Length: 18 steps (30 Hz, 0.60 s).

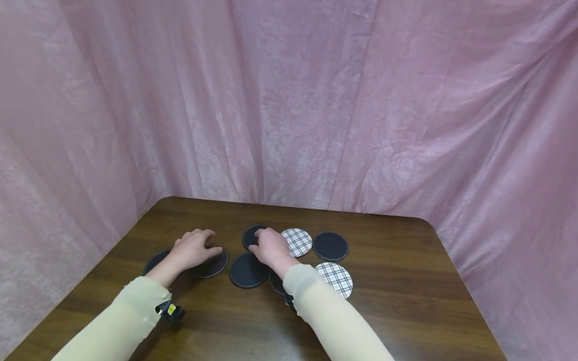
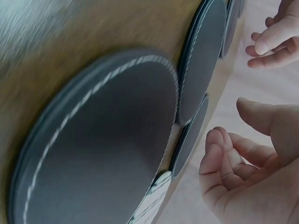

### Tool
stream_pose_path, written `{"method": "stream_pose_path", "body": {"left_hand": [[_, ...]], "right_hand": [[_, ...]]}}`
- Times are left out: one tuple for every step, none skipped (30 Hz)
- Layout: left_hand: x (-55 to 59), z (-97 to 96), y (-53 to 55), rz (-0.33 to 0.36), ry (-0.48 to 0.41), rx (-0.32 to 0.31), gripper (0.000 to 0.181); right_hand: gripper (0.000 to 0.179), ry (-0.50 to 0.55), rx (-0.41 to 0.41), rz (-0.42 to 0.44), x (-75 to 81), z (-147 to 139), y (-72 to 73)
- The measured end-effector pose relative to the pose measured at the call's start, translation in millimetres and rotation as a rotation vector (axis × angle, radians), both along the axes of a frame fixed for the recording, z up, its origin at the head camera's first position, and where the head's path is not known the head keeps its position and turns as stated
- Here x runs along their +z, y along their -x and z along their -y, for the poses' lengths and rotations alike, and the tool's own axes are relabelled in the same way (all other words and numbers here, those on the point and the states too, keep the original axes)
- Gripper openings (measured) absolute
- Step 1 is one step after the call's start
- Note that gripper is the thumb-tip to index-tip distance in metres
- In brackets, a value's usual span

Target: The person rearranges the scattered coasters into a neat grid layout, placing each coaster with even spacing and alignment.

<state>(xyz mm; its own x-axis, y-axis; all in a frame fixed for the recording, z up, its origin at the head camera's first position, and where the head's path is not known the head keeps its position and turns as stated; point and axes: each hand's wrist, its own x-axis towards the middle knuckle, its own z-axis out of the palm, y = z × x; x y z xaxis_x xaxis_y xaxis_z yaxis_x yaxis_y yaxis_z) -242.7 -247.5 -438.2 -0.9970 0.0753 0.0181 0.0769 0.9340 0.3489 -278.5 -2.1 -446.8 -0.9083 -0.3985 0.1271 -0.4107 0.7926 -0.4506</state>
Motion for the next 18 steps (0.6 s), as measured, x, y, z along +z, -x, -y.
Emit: {"method": "stream_pose_path", "body": {"left_hand": [[0.2, 2.6, -1.7, 0.001, 0.002, -0.001, 0.062], [0.2, 5.2, -3.5, 0.002, 0.003, -0.001, 0.062], [0.2, 7.9, -5.2, 0.005, 0.003, -0.002, 0.063], [0.5, 10.7, -6.9, 0.009, 0.002, -0.003, 0.063], [0.3, 13.3, -8.4, 0.012, 0.002, -0.004, 0.063], [-0.4, 16.0, -9.8, 0.015, 0.001, -0.007, 0.063], [-0.9, 18.1, -11.9, 0.020, -0.001, -0.008, 0.064], [-1.4, 20.3, -13.7, 0.024, -0.001, -0.009, 0.064], [-1.5, 22.0, -15.4, 0.029, -0.003, -0.010, 0.064], [-1.7, 23.7, -17.0, 0.031, -0.003, -0.009, 0.065], [-2.1, 25.3, -18.2, 0.032, -0.003, -0.010, 0.065], [-2.2, 26.8, -19.4, 0.032, -0.004, -0.010, 0.065], [-2.2, 28.2, -21.2, 0.033, -0.006, -0.008, 0.065], [-2.7, 29.6, -22.6, 0.033, -0.008, -0.005, 0.064], [-3.1, 30.9, -24.0, 0.032, -0.009, -0.004, 0.065], [-3.7, 32.3, -25.1, 0.032, -0.008, -0.002, 0.064], [-4.2, 33.1, -26.4, 0.034, -0.010, -0.002, 0.064], [-4.9, 34.1, -27.5, 0.035, -0.009, 0.001, 0.064]], "right_hand": [[0.041, -0.004, 0.008, -0.001, 0.2, 2.2, -1.6], [0.041, -0.006, 0.016, -0.001, 0.8, 4.4, -3.3], [0.040, -0.004, 0.024, 0.003, 1.5, 6.8, -5.5], [0.041, -0.004, 0.032, 0.005, 1.6, 9.4, -7.5], [0.040, -0.005, 0.039, 0.009, 1.5, 12.1, -9.1], [0.040, -0.007, 0.048, 0.012, 1.8, 14.8, -11.4], [0.040, -0.010, 0.056, 0.016, 2.1, 17.4, -13.3], [0.040, -0.011, 0.063, 0.022, 2.7, 19.9, -15.8], [0.040, -0.015, 0.066, 0.028, 3.1, 22.4, -18.0], [0.040, -0.022, 0.070, 0.033, 3.3, 24.9, -19.8], [0.039, -0.028, 0.072, 0.039, 3.7, 27.2, -20.9], [0.039, -0.034, 0.075, 0.039, 4.3, 29.2, -22.4], [0.039, -0.038, 0.077, 0.045, 4.4, 31.3, -23.2], [0.038, -0.039, 0.081, 0.043, 3.6, 33.3, -23.8], [0.037, -0.044, 0.085, 0.038, 1.5, 35.5, -23.4], [0.037, -0.044, 0.093, 0.032, -0.7, 37.4, -22.7], [0.036, -0.046, 0.098, 0.032, -3.4, 39.7, -21.4], [0.036, -0.049, 0.104, 0.013, -12.5, 42.9, -16.4]]}}
